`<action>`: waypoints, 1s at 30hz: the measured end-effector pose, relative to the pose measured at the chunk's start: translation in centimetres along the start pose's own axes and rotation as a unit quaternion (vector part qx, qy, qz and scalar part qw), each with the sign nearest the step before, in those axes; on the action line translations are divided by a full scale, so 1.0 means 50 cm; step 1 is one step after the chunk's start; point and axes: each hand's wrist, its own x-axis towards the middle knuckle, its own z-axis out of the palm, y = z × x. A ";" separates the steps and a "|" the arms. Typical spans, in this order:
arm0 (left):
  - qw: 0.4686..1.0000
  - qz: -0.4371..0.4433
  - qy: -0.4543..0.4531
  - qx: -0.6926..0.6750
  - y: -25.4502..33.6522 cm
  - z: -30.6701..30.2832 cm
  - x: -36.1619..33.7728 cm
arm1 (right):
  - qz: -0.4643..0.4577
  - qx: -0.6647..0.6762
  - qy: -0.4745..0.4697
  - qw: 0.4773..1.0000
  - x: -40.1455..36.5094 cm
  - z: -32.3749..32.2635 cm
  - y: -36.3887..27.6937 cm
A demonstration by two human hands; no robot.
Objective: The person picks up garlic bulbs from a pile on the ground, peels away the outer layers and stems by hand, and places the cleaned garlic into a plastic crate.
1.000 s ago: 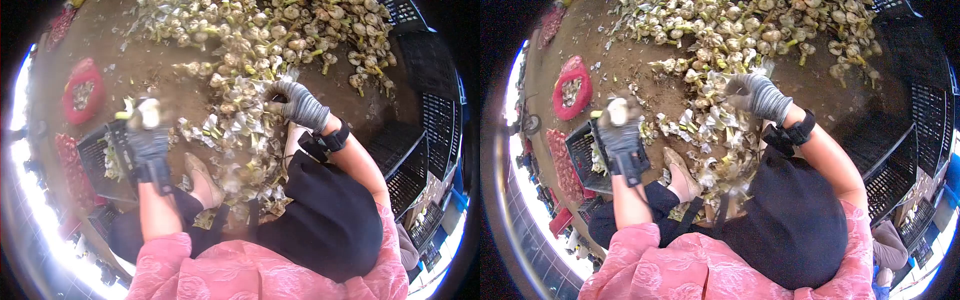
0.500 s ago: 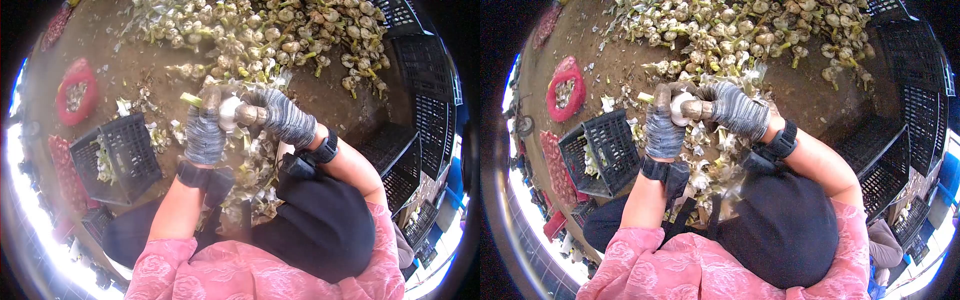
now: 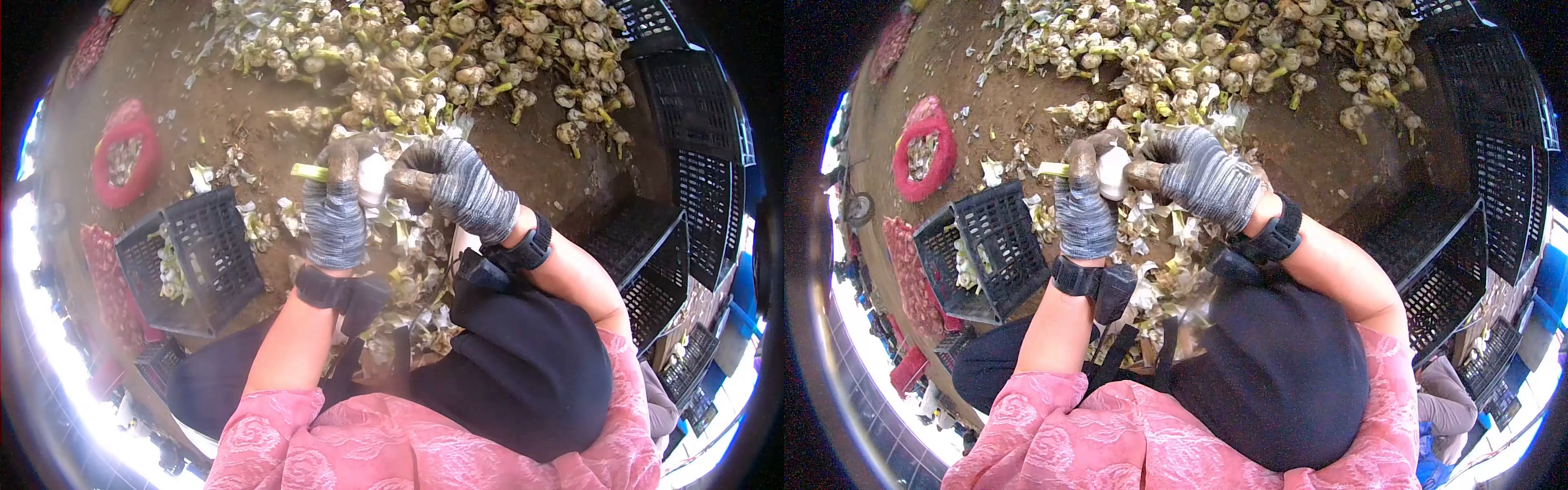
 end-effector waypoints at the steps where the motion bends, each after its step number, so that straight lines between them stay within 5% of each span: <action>1: 0.999 -0.012 0.009 -0.030 -0.004 -0.001 0.000 | 0.001 0.000 0.000 1.000 0.002 0.000 0.003; 4: 0.980 -0.088 -0.002 -0.179 -0.016 -0.010 0.007 | -0.065 -0.040 0.010 0.997 0.010 0.001 0.019; 7: 0.975 -0.060 -0.007 -0.216 -0.013 -0.020 0.011 | -0.140 -0.236 0.077 0.959 0.020 0.003 0.038; 8: 0.912 -0.155 0.007 -0.380 0.002 -0.029 0.017 | -0.098 -0.288 0.049 0.951 0.029 0.001 0.052; 9: 0.895 -0.144 -0.014 -0.422 0.013 -0.043 0.027 | -0.056 -0.339 0.021 0.939 0.039 -0.003 0.071; 10: 0.941 -0.070 -0.047 -0.328 0.038 -0.065 0.034 | -0.059 -0.367 -0.028 0.928 0.054 -0.016 0.103; 12: 0.875 -0.005 0.143 -0.462 0.069 -0.192 0.074 | -0.054 -0.381 -0.080 0.919 0.069 -0.040 0.164; 13: 0.851 0.055 0.089 -0.514 0.089 -0.277 0.089 | -0.051 -0.394 -0.131 0.908 0.077 -0.054 0.176; 14: 0.816 0.023 -0.024 -0.578 0.119 -0.343 0.070 | 0.006 -0.402 -0.141 0.905 0.091 -0.073 0.171; 15: 0.806 0.083 0.042 -0.584 0.137 -0.415 0.070 | 0.064 -0.408 -0.150 0.898 0.100 -0.091 0.168; 16: 0.792 0.144 0.108 -0.583 0.155 -0.486 0.071 | 0.065 -0.384 -0.049 0.920 0.095 -0.105 0.189; 17: 0.752 0.285 0.341 -0.487 0.147 -0.547 0.084 | 0.084 -0.369 -0.004 0.926 0.096 -0.124 0.197; 19: 0.768 0.213 0.347 -0.494 0.117 -0.587 0.070 | 0.070 -0.442 0.051 0.893 0.102 -0.135 0.212; 20: 0.773 0.121 0.209 -0.586 0.083 -0.574 0.069 | 0.072 -0.440 0.052 0.894 0.101 -0.125 0.206; 21: 0.836 0.077 0.122 -0.530 0.048 -0.528 0.082 | 0.081 -0.416 0.042 0.905 0.101 -0.108 0.194; 23: 0.983 0.055 0.097 -0.143 -0.053 -0.419 0.116 | 0.091 -0.395 0.030 0.914 0.114 -0.104 0.215; 24: 0.994 0.056 0.087 0.046 -0.104 -0.366 0.132 | 0.017 -0.454 0.022 0.891 0.142 -0.110 0.262; 26: 0.989 0.024 0.014 0.144 -0.106 -0.160 0.102 | 0.047 -0.475 -0.017 0.879 0.140 -0.094 0.203; 28: 0.976 -0.022 -0.090 0.199 -0.158 -0.076 0.097 | 0.015 -0.512 0.004 0.859 0.158 -0.108 0.246; 29: 0.885 0.127 -0.086 0.440 -0.227 -0.066 0.123 | -0.017 -0.550 0.023 0.834 0.163 -0.117 0.262; 30: 0.830 0.147 -0.120 0.525 -0.217 -0.043 0.123 | 0.038 -0.472 0.017 0.881 0.142 -0.095 0.200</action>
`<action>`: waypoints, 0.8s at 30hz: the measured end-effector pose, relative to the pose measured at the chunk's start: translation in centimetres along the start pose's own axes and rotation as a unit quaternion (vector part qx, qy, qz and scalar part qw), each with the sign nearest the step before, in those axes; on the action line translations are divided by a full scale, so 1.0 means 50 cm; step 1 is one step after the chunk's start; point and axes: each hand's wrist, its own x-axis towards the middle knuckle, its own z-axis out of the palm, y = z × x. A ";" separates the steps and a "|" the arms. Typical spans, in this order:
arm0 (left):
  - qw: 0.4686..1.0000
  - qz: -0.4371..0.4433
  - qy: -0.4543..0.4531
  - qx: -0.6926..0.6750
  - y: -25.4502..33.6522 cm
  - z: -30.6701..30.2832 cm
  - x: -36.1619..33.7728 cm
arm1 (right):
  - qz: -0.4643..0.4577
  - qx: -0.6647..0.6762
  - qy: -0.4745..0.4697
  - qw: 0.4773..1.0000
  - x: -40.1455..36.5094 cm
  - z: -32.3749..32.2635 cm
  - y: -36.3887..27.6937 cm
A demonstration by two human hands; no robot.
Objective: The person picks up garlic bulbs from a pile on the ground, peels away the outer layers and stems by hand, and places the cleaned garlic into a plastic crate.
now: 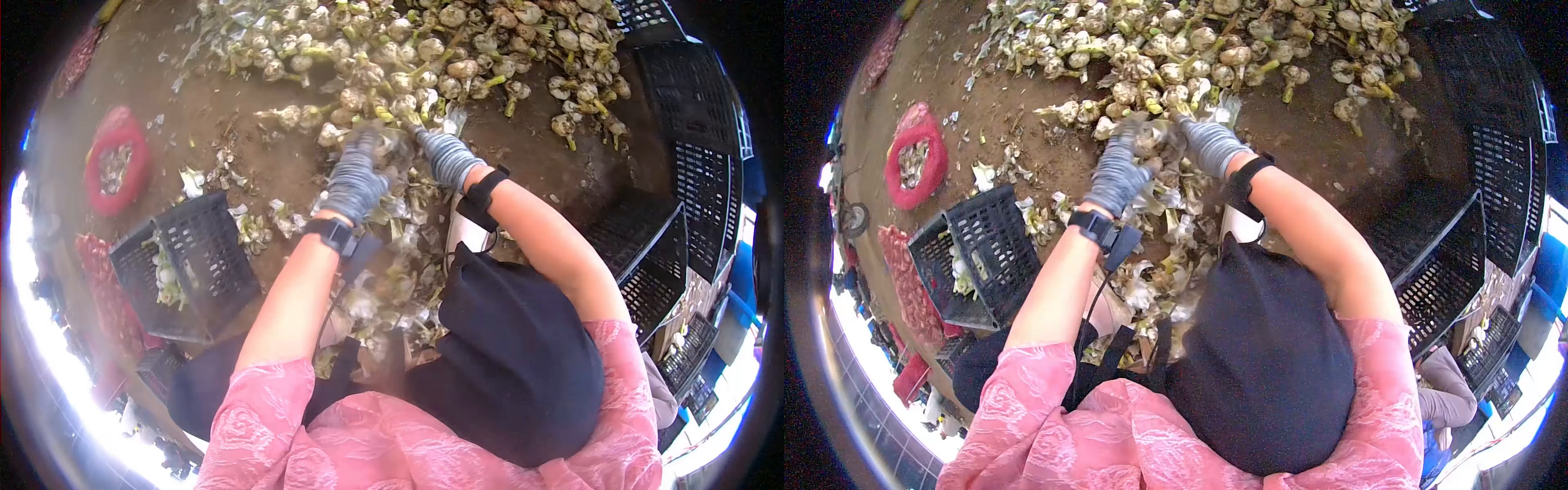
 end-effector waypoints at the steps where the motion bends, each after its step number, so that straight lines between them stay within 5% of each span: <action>1: 0.994 0.032 -0.036 0.097 0.018 -0.004 0.011 | 0.004 -0.001 0.000 1.000 0.005 0.003 0.003; 3: 0.969 -0.092 -0.181 0.137 0.024 -0.004 0.043 | 0.067 -0.081 0.014 0.994 0.010 0.008 0.013; 5: 0.958 -0.121 -0.200 0.165 0.002 0.000 0.053 | 0.119 -0.056 -0.025 0.991 0.003 0.000 0.027; 7: 0.976 -0.076 -0.150 0.138 -0.055 0.028 0.042 | 0.218 0.030 0.116 0.969 -0.024 -0.003 0.029; 11: 0.992 -0.066 -0.078 0.069 -0.038 -0.010 0.009 | 0.212 -0.055 -0.039 0.975 -0.019 0.037 0.039; 14: 0.990 -0.072 0.077 -0.091 -0.011 -0.042 -0.038 | 0.177 -0.127 -0.030 0.976 -0.013 0.050 0.024; 16: 0.960 -0.115 0.122 -0.222 -0.015 -0.042 -0.067 | 0.143 -0.166 0.051 0.974 -0.010 0.084 0.039; 18: 0.940 -0.172 0.137 -0.262 -0.057 -0.030 -0.092 | 0.095 -0.177 0.001 0.980 0.007 0.100 0.050; 20: 0.784 -0.352 0.218 -0.464 -0.092 -0.024 -0.107 | 0.043 -0.192 -0.048 0.979 0.017 0.103 0.051; 21: 0.783 -0.352 0.220 -0.464 -0.153 -0.003 -0.118 | 0.047 -0.164 -0.078 0.982 0.018 0.102 0.048; 22: 0.871 -0.357 0.050 -0.333 -0.240 0.030 -0.134 | 0.051 -0.136 -0.110 0.983 0.019 0.100 0.046; 23: 0.917 -0.368 -0.120 -0.097 -0.165 -0.014 -0.119 | 0.049 -0.137 -0.114 0.983 0.016 0.093 0.045; 24: 0.895 -0.309 -0.287 0.141 -0.083 -0.061 -0.101 | 0.036 -0.119 -0.135 0.983 0.010 0.080 0.046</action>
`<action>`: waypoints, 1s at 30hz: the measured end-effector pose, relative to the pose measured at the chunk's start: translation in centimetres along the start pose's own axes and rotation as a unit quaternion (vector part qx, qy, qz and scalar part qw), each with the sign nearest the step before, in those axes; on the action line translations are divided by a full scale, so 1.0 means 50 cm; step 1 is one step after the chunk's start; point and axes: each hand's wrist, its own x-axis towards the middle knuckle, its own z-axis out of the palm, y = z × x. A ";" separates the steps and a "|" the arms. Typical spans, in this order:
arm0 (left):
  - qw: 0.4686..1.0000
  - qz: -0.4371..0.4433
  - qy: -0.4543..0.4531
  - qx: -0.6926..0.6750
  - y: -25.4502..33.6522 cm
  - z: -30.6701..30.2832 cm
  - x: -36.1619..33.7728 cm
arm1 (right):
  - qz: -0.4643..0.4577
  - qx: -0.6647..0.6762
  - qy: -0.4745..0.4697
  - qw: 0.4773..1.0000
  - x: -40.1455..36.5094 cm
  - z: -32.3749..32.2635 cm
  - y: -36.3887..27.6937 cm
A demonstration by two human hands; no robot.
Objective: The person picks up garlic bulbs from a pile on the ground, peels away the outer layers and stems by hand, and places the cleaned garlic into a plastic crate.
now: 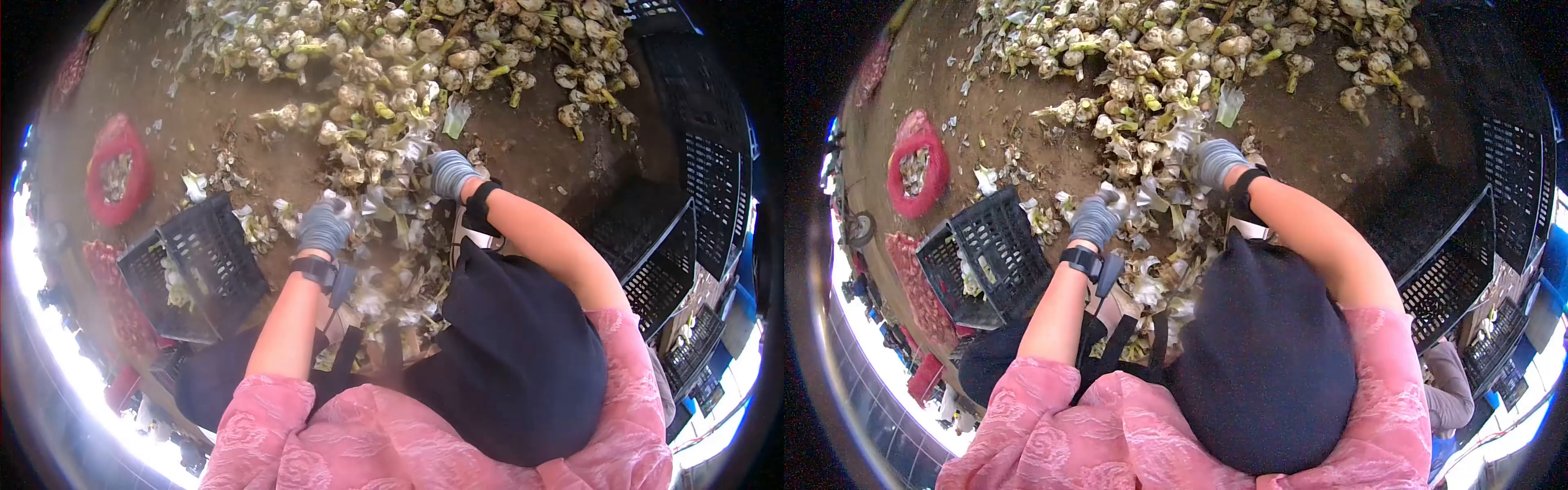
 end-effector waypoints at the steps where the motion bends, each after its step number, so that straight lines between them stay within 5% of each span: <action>1: 1.000 -0.002 -0.002 -0.003 0.017 0.012 -0.016 | -0.017 0.015 -0.020 1.000 -0.004 -0.005 0.004; 2: 0.998 0.048 0.042 0.019 0.028 0.021 -0.025 | -0.070 -0.047 -0.090 0.992 0.010 0.013 0.012; 3: 0.991 0.099 0.086 0.042 0.037 0.027 -0.028 | -0.054 0.117 -0.124 0.984 0.031 0.064 0.021; 5: 0.981 0.190 0.044 0.017 0.052 0.053 -0.013 | -0.290 0.136 -0.099 0.942 -0.020 0.103 0.006; 6: 0.980 0.191 0.034 0.055 0.078 0.051 -0.025 | -0.290 0.053 -0.223 0.929 -0.029 0.121 -0.024; 7: 0.977 0.190 0.023 0.094 0.097 0.045 -0.036 | -0.346 0.094 -0.271 0.894 -0.042 0.132 -0.038; 9: 0.969 0.214 0.041 0.119 0.079 0.087 -0.016 | -0.351 -0.068 -0.290 0.888 -0.052 0.087 -0.079; 11: 0.958 0.222 0.067 0.170 0.063 0.118 -0.013 | -0.259 0.041 -0.136 0.955 -0.058 0.027 -0.068; 13: 0.951 0.231 0.075 0.193 0.045 0.131 -0.021 | -0.044 -0.028 -0.026 0.998 -0.033 -0.024 -0.073; 14: 0.961 0.182 0.013 0.210 0.039 0.136 -0.023 | 0.038 -0.082 0.083 0.992 -0.039 -0.047 -0.070; 15: 0.964 0.132 -0.050 0.225 0.037 0.137 -0.029 | 0.059 0.014 0.187 0.980 -0.030 -0.043 -0.049; 19: 0.884 0.163 -0.300 0.319 0.034 0.135 -0.027 | 0.186 0.059 0.099 0.976 0.017 -0.020 0.038; 21: 0.902 0.177 -0.238 0.315 0.046 0.121 -0.032 | 0.119 -0.053 0.169 0.977 -0.014 -0.015 0.063; 23: 0.988 0.114 -0.015 0.107 0.083 0.080 -0.056 | 0.054 -0.068 0.190 0.978 -0.014 -0.013 0.081; 29: 0.975 0.168 0.052 0.134 0.113 0.130 0.004 | 0.035 0.019 0.178 0.983 -0.052 -0.021 0.064; 30: 0.980 0.176 0.026 0.093 0.105 0.123 0.023 | -0.002 0.060 0.231 0.971 -0.047 -0.009 0.069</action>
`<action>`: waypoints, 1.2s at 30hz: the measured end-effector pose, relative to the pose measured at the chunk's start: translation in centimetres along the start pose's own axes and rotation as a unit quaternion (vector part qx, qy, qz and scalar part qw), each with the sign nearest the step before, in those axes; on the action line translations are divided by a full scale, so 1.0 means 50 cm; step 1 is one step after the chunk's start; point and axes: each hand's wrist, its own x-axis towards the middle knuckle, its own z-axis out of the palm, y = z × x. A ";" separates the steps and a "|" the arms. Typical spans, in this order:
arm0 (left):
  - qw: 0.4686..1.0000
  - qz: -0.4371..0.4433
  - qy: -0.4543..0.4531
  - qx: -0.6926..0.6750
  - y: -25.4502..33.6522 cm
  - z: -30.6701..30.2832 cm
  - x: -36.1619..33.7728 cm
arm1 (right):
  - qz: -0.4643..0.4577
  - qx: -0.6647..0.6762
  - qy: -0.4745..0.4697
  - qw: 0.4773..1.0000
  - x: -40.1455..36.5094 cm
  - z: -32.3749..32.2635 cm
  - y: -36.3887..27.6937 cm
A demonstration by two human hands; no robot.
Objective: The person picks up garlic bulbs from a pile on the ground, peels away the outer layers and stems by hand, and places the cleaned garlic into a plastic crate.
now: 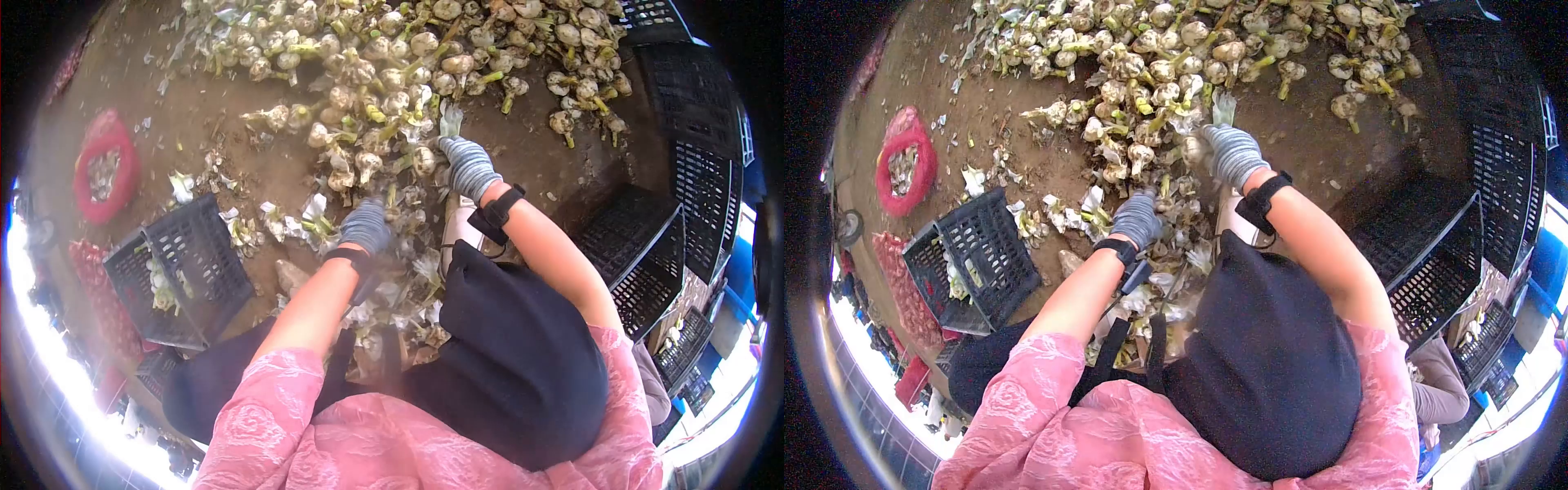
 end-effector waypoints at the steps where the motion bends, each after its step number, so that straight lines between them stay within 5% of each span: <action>1: 0.999 0.009 -0.017 -0.046 -0.012 -0.001 0.010 | -0.030 0.048 0.052 0.997 -0.002 0.007 0.007; 3: 0.950 0.062 0.140 -0.271 0.009 -0.057 -0.029 | -0.027 0.032 0.061 0.997 -0.012 -0.023 -0.012; 5: 0.900 0.015 0.158 -0.407 0.001 -0.112 -0.041 | -0.048 0.020 0.083 0.995 -0.020 -0.053 -0.034; 7: 0.788 0.031 0.238 -0.568 -0.031 -0.115 -0.008 | -0.065 0.027 0.095 0.993 -0.023 -0.077 -0.055; 9: 0.711 0.054 0.181 -0.677 0.042 -0.196 -0.056 | -0.096 0.035 0.112 0.988 -0.025 -0.094 -0.078; 11: 0.729 0.181 0.092 -0.654 0.052 -0.189 -0.046 | -0.114 0.048 0.132 0.983 -0.037 -0.122 -0.118; 14: 0.700 0.156 0.069 -0.694 0.057 -0.187 -0.059 | -0.160 0.250 0.083 0.951 -0.040 -0.133 -0.112; 17: 0.707 0.213 0.091 -0.668 0.069 -0.203 -0.079 | -0.001 0.588 0.063 0.806 -0.050 -0.147 -0.064; 18: 0.698 0.180 0.084 -0.688 0.062 -0.196 -0.088 | 0.066 0.511 0.145 0.844 -0.035 -0.136 -0.048; 19: 0.687 0.148 0.077 -0.707 0.058 -0.193 -0.094 | 0.005 0.362 0.240 0.901 -0.033 -0.133 -0.036; 21: 0.698 0.150 0.078 -0.696 0.065 -0.198 -0.097 | 0.048 0.096 0.240 0.965 -0.044 -0.139 -0.039; 23: 0.725 0.176 0.151 -0.649 0.075 -0.197 -0.096 | 0.071 0.399 0.022 0.914 -0.050 -0.151 -0.055; 24: 0.747 0.172 0.161 -0.621 0.082 -0.204 -0.098 | 0.083 0.553 -0.060 0.827 -0.064 -0.166 -0.080; 25: 0.747 0.173 0.161 -0.622 0.094 -0.207 -0.098 | 0.093 0.506 -0.086 0.853 -0.066 -0.174 -0.098; 27: 0.700 0.288 0.193 -0.624 0.120 -0.211 -0.101 | -0.029 0.603 -0.012 0.797 -0.087 -0.194 -0.147; 28: 0.739 0.296 0.233 -0.558 0.122 -0.215 -0.107 | -0.020 0.591 0.026 0.806 -0.082 -0.176 -0.145; 31: 0.721 0.296 0.275 -0.563 0.132 -0.217 -0.119 | -0.048 0.536 0.043 0.842 -0.086 -0.198 -0.148; 36: 0.708 0.328 0.300 -0.549 0.121 -0.209 -0.127 | -0.091 0.615 -0.006 0.783 -0.101 -0.214 -0.161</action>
